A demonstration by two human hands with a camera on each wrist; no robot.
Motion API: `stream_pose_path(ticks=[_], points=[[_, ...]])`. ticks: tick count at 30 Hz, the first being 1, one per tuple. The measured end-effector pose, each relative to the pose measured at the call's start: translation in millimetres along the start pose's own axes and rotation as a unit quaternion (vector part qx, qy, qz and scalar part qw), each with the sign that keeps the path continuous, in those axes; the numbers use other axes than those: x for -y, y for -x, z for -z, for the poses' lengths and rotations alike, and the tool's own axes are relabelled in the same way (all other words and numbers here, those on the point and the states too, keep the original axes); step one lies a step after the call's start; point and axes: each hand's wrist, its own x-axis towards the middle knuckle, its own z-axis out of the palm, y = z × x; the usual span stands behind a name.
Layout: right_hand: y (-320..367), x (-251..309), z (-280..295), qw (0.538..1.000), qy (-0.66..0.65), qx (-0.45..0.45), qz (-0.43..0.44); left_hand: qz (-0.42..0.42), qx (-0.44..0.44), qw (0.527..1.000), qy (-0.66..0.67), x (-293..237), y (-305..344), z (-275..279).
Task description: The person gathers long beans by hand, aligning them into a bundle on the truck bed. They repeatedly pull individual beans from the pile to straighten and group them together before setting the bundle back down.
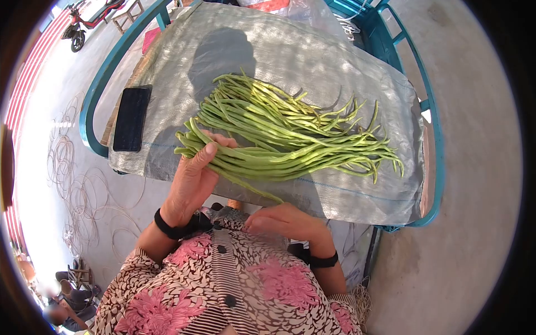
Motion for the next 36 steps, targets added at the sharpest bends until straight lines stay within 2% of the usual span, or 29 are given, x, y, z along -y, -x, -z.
stream_pose_path(ticks=[2, 5, 8, 11, 14, 15, 18, 19, 22, 23, 26, 30, 31, 34, 36], points=[[2.8, -21.7, -7.7, 0.984, -0.156, -0.057, -0.058, -0.016, 0.056, 0.998, -0.022, -3.2, -0.1, -16.2], [5.9, -34.3, -7.9, 0.945, -0.283, -0.144, 0.070, -0.020, 0.113, 0.993, -0.037, -5.6, -2.6, -34.3], [-0.3, -74.9, -2.9, 0.822, -0.476, -0.188, 0.249, -0.006, 0.142, 0.990, -0.009, -4.4, -6.5, -46.9], [-8.6, -69.2, 1.5, 0.729, -0.566, -0.103, 0.371, 0.016, 0.126, 0.990, 0.063, -2.0, -10.8, -52.9], [-18.9, -53.1, 6.9, 0.654, -0.613, -0.202, 0.395, 0.017, 0.090, 0.991, 0.095, -1.7, -13.7, -44.2], [-19.1, -49.0, 10.8, 0.637, -0.630, -0.191, 0.400, 0.015, 0.081, 0.992, 0.093, -2.4, -14.7, -38.5], [-11.5, -47.9, 26.8, 0.639, -0.683, -0.164, 0.315, 0.003, 0.041, 0.993, 0.107, -4.4, -19.9, -22.1], [-7.6, -38.5, 24.5, 0.650, -0.674, -0.194, 0.292, 0.002, 0.029, 0.993, 0.116, -4.2, -22.9, -15.4], [1.1, -29.5, 29.5, 0.670, -0.677, -0.184, 0.242, 0.003, -0.002, 0.993, 0.121, -2.1, -24.4, -10.1], [2.4, -25.2, 29.8, 0.671, -0.672, -0.190, 0.252, 0.004, -0.011, 0.993, 0.121, -0.7, -24.2, -10.2], [2.7, -35.4, 34.9, 0.644, -0.690, -0.199, 0.265, -0.010, 0.153, 0.986, 0.064, -1.0, -14.4, -19.3], [7.3, -44.2, 34.2, 0.690, -0.649, -0.226, 0.228, 0.027, 0.339, 0.931, -0.131, -8.9, -5.9, -11.9], [7.0, -44.7, 32.0, 0.702, -0.631, -0.239, 0.228, 0.049, 0.324, 0.931, -0.161, -11.4, -5.5, -13.2], [7.3, -39.5, 26.1, 0.697, -0.641, -0.264, 0.185, 0.066, 0.129, 0.989, -0.023, -2.5, -3.6, -6.0], [10.3, -46.8, 25.9, 0.758, -0.577, -0.235, 0.193, 0.091, 0.012, 0.996, 0.024, -5.3, -3.6, 8.6]])
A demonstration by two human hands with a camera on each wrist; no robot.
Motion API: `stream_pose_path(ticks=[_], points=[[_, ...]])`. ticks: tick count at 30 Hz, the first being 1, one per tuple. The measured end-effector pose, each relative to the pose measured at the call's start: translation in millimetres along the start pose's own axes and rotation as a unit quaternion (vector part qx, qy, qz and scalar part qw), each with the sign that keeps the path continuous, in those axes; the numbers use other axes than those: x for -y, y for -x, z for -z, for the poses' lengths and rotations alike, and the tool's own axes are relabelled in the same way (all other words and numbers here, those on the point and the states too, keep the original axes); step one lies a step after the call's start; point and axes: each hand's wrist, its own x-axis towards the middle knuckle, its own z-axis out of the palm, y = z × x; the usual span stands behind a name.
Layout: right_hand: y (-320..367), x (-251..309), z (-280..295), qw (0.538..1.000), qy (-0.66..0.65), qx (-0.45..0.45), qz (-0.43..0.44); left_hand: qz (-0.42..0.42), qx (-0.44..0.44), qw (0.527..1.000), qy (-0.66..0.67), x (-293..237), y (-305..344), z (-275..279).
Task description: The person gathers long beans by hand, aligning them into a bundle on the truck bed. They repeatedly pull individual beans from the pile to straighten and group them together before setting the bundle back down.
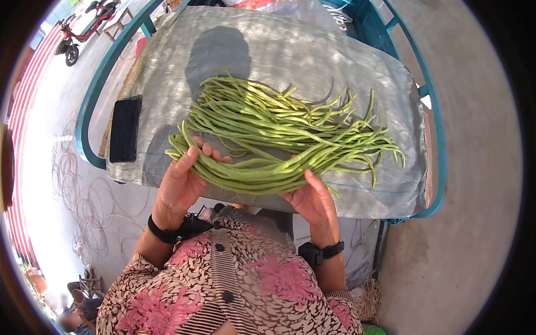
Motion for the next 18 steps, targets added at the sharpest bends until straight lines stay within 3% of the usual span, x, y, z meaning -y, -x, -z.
stream_pose_path(ticks=[4, 5, 12, 18], points=[[-0.5, -1.8, -1.4, 0.999, 0.046, 0.017, 0.012, -0.005, -0.221, 0.975, 0.036, 9.5, -2.0, 23.3], [-1.6, -4.2, 2.9, 0.998, 0.047, -0.015, 0.027, 0.011, -0.222, 0.974, 0.035, 12.4, -3.2, 32.2], [-2.8, -5.4, 11.2, 0.998, 0.014, -0.021, 0.051, 0.035, -0.174, 0.980, 0.086, 13.6, -9.5, 31.6], [-2.6, -3.4, 12.8, 0.993, -0.049, 0.055, 0.093, 0.044, -0.125, 0.984, 0.118, 17.1, -11.4, 21.3]])
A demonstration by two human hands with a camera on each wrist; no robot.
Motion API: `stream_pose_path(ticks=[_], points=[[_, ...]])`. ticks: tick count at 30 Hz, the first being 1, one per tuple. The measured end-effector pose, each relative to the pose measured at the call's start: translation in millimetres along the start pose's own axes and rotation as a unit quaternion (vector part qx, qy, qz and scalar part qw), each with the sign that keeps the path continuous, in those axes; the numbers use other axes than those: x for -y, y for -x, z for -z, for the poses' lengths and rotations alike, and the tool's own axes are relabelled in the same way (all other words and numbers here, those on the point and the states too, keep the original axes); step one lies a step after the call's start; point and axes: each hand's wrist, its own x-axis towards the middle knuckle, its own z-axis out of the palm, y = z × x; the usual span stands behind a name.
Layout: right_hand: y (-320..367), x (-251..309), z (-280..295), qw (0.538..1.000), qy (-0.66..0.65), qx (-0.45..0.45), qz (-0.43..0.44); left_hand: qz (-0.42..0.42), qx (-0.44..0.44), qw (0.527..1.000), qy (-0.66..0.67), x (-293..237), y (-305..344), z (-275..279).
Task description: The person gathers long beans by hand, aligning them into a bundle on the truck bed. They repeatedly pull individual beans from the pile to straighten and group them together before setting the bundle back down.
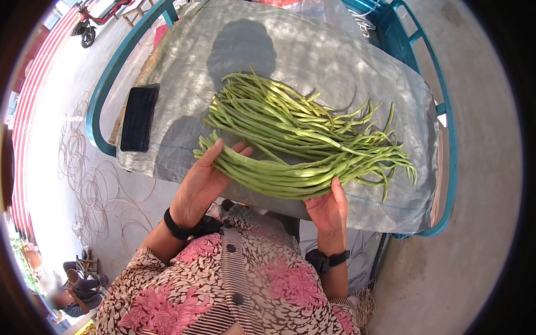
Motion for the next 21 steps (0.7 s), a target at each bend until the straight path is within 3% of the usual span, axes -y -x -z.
stream_pose_path(ticks=[5, 14, 18, 21], points=[[2.7, -0.6, 2.3, 1.000, -0.018, 0.020, 0.001, 0.009, 0.059, 0.998, 0.019, 2.1, -10.2, -2.9], [3.4, 0.2, 5.1, 1.000, 0.009, 0.003, 0.026, -0.056, -0.024, 0.996, -0.060, 8.0, 5.6, -14.8], [-2.4, -2.7, -0.5, 0.999, 0.024, 0.008, 0.020, -0.090, 0.016, 0.988, -0.128, 7.9, 14.9, -14.6], [-7.7, -8.7, -13.5, 0.997, -0.080, 0.010, 0.010, -0.124, 0.043, 0.975, -0.180, 7.2, 16.0, -11.7]])
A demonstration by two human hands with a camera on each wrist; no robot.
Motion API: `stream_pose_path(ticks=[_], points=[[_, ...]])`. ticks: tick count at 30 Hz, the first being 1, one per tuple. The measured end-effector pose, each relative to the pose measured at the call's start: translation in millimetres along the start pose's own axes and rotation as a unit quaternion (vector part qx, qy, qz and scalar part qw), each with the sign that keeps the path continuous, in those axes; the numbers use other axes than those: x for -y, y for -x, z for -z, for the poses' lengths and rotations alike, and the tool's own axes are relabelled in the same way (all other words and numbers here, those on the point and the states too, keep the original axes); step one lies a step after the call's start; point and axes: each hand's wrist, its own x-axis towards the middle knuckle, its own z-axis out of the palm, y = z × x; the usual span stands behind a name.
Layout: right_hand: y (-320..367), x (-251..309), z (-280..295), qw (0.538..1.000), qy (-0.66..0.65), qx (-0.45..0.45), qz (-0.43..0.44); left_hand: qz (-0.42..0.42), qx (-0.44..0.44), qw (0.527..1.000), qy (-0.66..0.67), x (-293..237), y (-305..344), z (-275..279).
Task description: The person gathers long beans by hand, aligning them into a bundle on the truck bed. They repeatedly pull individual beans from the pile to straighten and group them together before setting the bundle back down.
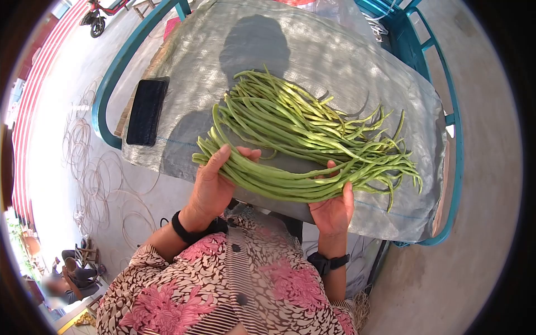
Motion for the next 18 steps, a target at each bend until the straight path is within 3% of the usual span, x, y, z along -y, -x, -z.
stream_pose_path(ticks=[11, 18], points=[[-0.3, -2.0, 16.1, 0.995, 0.071, -0.049, 0.059, -0.102, -0.060, 0.992, 0.036, -1.9, 0.4, -14.6], [-5.2, 7.1, 11.6, 0.993, 0.078, -0.060, 0.064, -0.078, -0.065, 0.993, 0.054, 0.0, -2.1, -6.3]])
